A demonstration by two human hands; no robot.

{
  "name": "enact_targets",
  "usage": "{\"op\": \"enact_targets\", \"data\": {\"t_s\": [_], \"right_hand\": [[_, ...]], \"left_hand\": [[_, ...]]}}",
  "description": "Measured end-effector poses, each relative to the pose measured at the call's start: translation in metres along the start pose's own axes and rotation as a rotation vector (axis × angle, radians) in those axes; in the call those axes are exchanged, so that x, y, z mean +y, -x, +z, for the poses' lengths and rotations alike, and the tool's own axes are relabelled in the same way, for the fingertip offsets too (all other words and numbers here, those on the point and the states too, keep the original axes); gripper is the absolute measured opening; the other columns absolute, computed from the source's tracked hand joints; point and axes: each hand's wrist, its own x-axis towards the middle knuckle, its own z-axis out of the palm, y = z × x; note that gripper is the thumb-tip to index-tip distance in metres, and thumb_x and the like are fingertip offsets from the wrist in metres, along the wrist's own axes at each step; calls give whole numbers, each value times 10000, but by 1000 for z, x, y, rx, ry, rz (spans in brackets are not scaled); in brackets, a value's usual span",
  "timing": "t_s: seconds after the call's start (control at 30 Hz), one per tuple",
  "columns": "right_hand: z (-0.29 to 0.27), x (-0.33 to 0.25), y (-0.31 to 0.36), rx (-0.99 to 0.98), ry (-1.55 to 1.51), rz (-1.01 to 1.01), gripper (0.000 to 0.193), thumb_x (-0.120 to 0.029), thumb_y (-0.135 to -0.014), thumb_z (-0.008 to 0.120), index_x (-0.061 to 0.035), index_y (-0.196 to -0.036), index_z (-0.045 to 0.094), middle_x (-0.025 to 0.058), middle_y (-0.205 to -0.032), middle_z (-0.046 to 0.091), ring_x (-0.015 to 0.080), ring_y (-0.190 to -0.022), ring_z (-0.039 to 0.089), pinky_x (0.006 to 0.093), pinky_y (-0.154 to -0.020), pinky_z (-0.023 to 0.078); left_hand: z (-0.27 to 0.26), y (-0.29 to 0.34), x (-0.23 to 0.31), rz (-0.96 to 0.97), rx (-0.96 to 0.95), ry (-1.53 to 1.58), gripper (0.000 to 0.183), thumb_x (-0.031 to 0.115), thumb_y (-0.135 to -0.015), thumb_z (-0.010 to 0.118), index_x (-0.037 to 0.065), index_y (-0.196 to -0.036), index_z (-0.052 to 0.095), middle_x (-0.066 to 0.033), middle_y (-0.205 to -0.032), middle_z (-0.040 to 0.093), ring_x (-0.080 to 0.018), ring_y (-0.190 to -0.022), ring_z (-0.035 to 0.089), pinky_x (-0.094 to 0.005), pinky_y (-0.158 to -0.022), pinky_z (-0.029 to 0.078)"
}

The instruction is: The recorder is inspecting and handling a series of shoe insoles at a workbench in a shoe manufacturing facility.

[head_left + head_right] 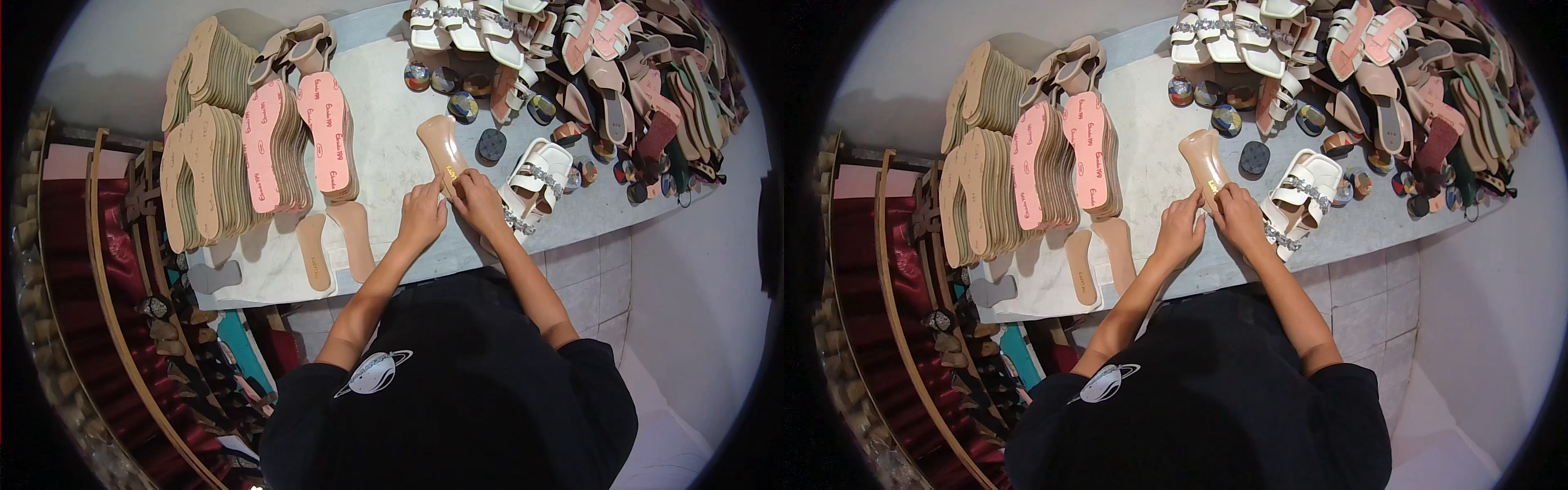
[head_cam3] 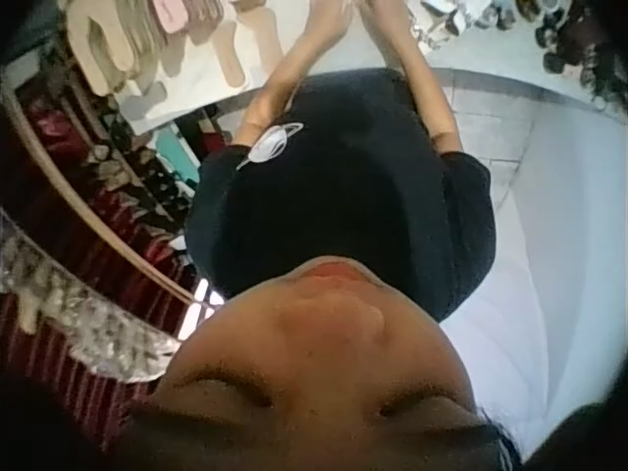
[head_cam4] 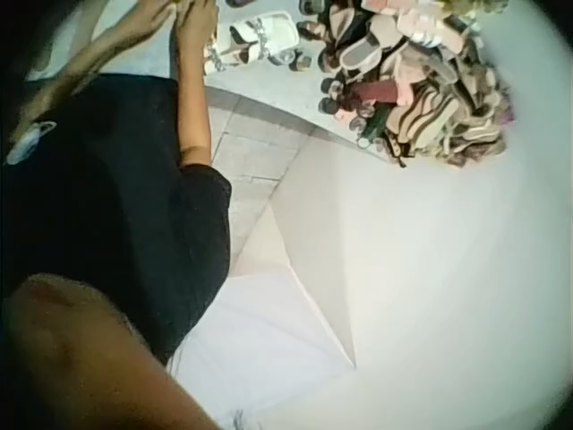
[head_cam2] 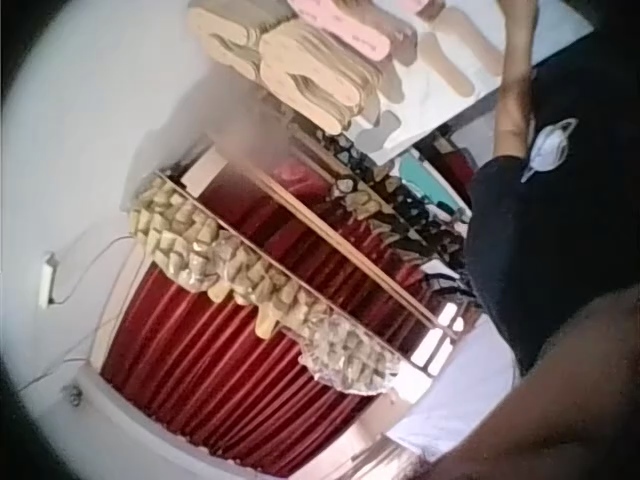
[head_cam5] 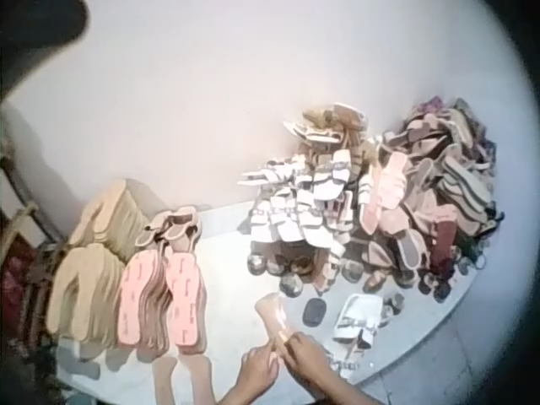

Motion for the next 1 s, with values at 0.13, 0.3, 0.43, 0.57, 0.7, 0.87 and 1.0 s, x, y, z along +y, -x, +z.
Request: {"op": "enact_targets", "data": {"t_s": [0.13, 0.3, 0.43, 0.57, 0.7, 0.87, 1.0], "right_hand": [[2, 12, -1, -13, -93, 21, 156, -113, -752, 606, -23, -874, 565, 132, -912, 549, 314, -865, 554, 393, -720, 464], [-7, 10, -6, -60, -182, 125, 138, -133, -801, 553, -16, -874, 561, 161, -854, 576, 338, -796, 577, 412, -666, 467], [-18, 11, -10, -52, -216, 167, 158, -125, -836, 535, 7, -920, 565, 168, -832, 605, 317, -717, 597, 362, -635, 469], [-29, 10, -15, 61, -287, 179, 149, -137, -862, 505, -8, -903, 567, 180, -851, 605, 345, -763, 593, 390, -661, 465], [-40, 10, -22, 143, -369, 208, 122, -103, -865, 511, -4, -906, 569, 168, -862, 603, 311, -749, 603, 354, -637, 473], [-50, 1, -18, 169, -388, 84, 108, -89, -856, 520, -8, -903, 572, 150, -866, 596, 300, -773, 597, 341, -628, 470], [-43, 0, -3, 84, -303, -73, 101, -70, -825, 548, -11, -904, 573, 142, -865, 586, 312, -808, 576, 349, -698, 457]], "left_hand": [[0, -1, 4, -25, -10, 15, 532, 62, -783, 540, 0, -1291, 396, -117, -1045, 603, -276, -977, 522, -383, -847, 376], [8, -4, 3, -13, 38, 138, 556, 50, -761, 540, -4, -1291, 383, -133, -1007, 613, -303, -909, 533, -404, -824, 408], [12, -7, 5, -56, 26, 133, 566, 40, -770, 541, -9, -1305, 362, -167, -1006, 625, -325, -902, 542, -395, -835, 422], [14, -7, 7, -66, 39, 89, 587, 47, -765, 553, -13, -1312, 347, -169, -992, 629, -333, -882, 551, -404, -815, 431], [17, -7, 6, -95, 47, 83, 572, 62, -776, 562, -25, -1302, 356, -172, -976, 630, -341, -867, 554, -411, -804, 434], [19, -16, 4, -187, 158, 299, 528, 164, -836, 560, -43, -1284, 373, -176, -958, 620, -319, -827, 588, -392, -755, 462], [11, -30, 11, -332, 245, 689, 505, 187, -860, 573, -67, -1258, 395, -159, -917, 624, -211, -758, 630, -301, -654, 499]]}}
